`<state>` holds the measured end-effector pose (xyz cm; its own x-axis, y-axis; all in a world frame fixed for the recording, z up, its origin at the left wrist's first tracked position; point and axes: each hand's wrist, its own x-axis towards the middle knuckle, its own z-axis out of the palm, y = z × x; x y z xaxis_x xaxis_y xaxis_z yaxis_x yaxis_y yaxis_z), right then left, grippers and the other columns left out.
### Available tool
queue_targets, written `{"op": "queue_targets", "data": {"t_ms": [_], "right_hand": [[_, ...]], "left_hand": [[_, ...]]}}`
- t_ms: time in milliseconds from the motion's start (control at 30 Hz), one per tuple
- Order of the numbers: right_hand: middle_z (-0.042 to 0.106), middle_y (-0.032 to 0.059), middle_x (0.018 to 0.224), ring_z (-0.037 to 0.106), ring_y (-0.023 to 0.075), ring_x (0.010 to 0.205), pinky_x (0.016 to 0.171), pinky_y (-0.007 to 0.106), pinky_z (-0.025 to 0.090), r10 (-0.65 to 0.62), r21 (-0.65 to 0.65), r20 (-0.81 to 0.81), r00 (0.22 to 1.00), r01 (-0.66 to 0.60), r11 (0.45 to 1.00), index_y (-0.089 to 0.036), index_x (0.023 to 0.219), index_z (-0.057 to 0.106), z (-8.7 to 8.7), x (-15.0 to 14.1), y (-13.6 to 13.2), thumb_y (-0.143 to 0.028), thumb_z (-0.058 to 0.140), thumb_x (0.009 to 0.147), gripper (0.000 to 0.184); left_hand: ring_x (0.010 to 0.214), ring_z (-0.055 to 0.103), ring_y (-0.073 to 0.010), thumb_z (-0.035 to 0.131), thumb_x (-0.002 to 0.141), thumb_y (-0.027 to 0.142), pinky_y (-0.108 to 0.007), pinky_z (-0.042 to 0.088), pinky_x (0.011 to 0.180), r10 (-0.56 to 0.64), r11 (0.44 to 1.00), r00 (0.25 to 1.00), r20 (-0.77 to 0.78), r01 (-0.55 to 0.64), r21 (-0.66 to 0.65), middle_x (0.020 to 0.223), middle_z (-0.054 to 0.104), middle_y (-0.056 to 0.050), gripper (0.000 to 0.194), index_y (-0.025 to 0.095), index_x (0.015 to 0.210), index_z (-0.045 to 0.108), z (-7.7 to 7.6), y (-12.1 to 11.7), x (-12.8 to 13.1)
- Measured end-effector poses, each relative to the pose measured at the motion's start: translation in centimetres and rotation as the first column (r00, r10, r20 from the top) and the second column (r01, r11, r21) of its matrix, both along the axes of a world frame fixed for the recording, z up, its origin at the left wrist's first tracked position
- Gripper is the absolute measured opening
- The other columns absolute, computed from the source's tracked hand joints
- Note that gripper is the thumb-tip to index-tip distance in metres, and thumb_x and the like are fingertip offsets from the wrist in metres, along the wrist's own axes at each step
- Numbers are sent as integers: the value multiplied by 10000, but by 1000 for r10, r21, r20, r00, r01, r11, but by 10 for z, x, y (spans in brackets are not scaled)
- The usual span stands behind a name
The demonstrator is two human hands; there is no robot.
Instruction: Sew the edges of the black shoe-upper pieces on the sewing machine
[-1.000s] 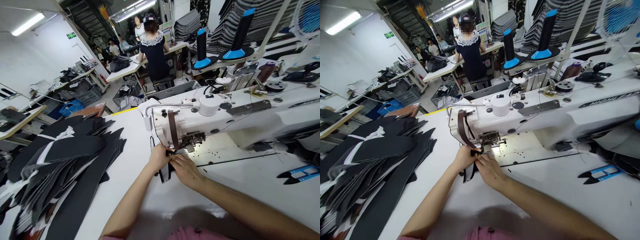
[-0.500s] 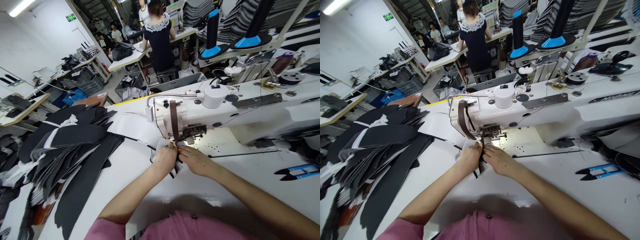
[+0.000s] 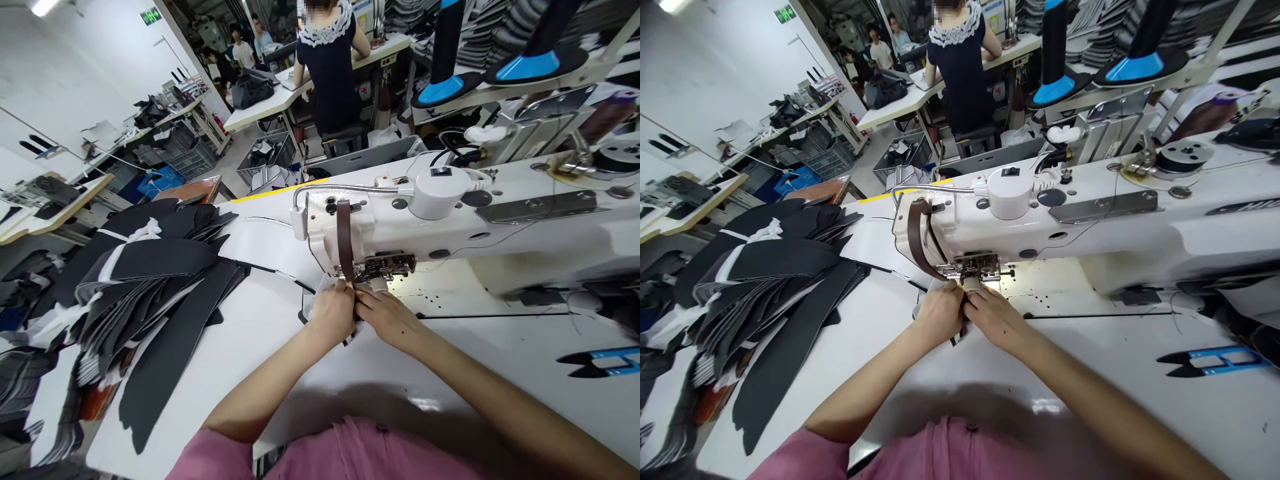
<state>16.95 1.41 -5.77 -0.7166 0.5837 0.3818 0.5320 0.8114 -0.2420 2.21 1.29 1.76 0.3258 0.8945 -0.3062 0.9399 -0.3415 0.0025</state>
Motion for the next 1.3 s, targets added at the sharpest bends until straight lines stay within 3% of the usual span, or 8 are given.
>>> {"op": "queue_targets", "data": {"t_ms": [333, 567, 733, 833, 967, 1067, 1167, 1300], "right_hand": [[616, 102, 824, 531, 216, 824, 782, 375, 507, -42, 127, 6, 999, 41, 991, -123, 788, 637, -4, -12, -15, -46, 430, 857, 231], [587, 183, 1133, 448, 282, 1202, 1053, 449, 386, 59, -73, -70, 996, -64, 995, -66, 1057, 625, 0, -14, -18, -118, 470, 857, 259], [460, 205, 1331, 304, 305, 1338, 1091, 492, 333, 94, -157, -73, 993, -104, 982, -68, 1205, 539, 0, -17, -16, -224, 533, 854, 384], [558, 169, 1226, 459, 264, 1226, 1058, 449, 382, 76, -80, -122, 990, -86, 993, -93, 1105, 590, 5, -16, -18, -194, 502, 877, 264], [652, 44, 748, 613, 160, 733, 925, 401, 464, -53, -18, -179, 982, 51, 999, -166, 746, 613, 36, 8, -20, -200, 472, 914, 222], [676, 57, 842, 623, 180, 819, 906, 385, 466, -238, 70, -255, 937, 263, 962, -173, 829, 623, 51, 39, -10, -194, 515, 894, 128], [671, 84, 1013, 621, 198, 934, 956, 399, 447, -299, 134, -244, 923, 337, 932, -169, 982, 609, 37, 58, 4, -200, 511, 899, 132], [680, 66, 942, 639, 184, 867, 954, 428, 441, -277, 93, -160, 947, 294, 951, -174, 938, 600, 23, 58, -3, -190, 503, 901, 105]], "left_hand": [[851, 585, -224, 440, 765, 99, -321, 493, 690, -6, 1000, 998, 67, 4, 28, 950, 588, -111, 227, 99, 942, 581, -9, -3, -2], [910, 532, -224, 416, 834, 113, -318, 485, 724, -15, 997, 997, 69, 11, 71, 1006, 571, -101, 237, 122, 999, 585, -14, -5, -11], [995, 486, -225, 430, 850, 125, -343, 471, 842, 34, 994, 991, 132, -48, 99, 1038, 568, -108, 222, 131, 991, 601, -18, 0, -19], [1045, 471, -226, 448, 828, 100, -336, 470, 861, 30, 995, 985, 168, -45, 90, 1038, 576, -111, 231, 126, 997, 604, -17, 4, -21], [1093, 460, -227, 411, 764, 3, -327, 479, 850, 13, 992, 989, 146, -30, 120, 1084, 575, -111, 348, 133, 1030, 593, -19, 5, -22], [1109, 453, -233, 409, 725, -21, -325, 486, 831, 6, 991, 990, 138, -24, 129, 1106, 566, -113, 391, 135, 1029, 598, -23, 4, -22], [1108, 455, -248, 411, 708, -26, -325, 492, 785, 14, 992, 992, 126, -29, 120, 1124, 555, -126, 412, 120, 1045, 599, -26, 4, -23], [1096, 471, -250, 397, 718, -21, -323, 495, 763, 1, 993, 991, 132, -17, 118, 1160, 548, -120, 429, 131, 1065, 598, -24, 6, -26]]}}
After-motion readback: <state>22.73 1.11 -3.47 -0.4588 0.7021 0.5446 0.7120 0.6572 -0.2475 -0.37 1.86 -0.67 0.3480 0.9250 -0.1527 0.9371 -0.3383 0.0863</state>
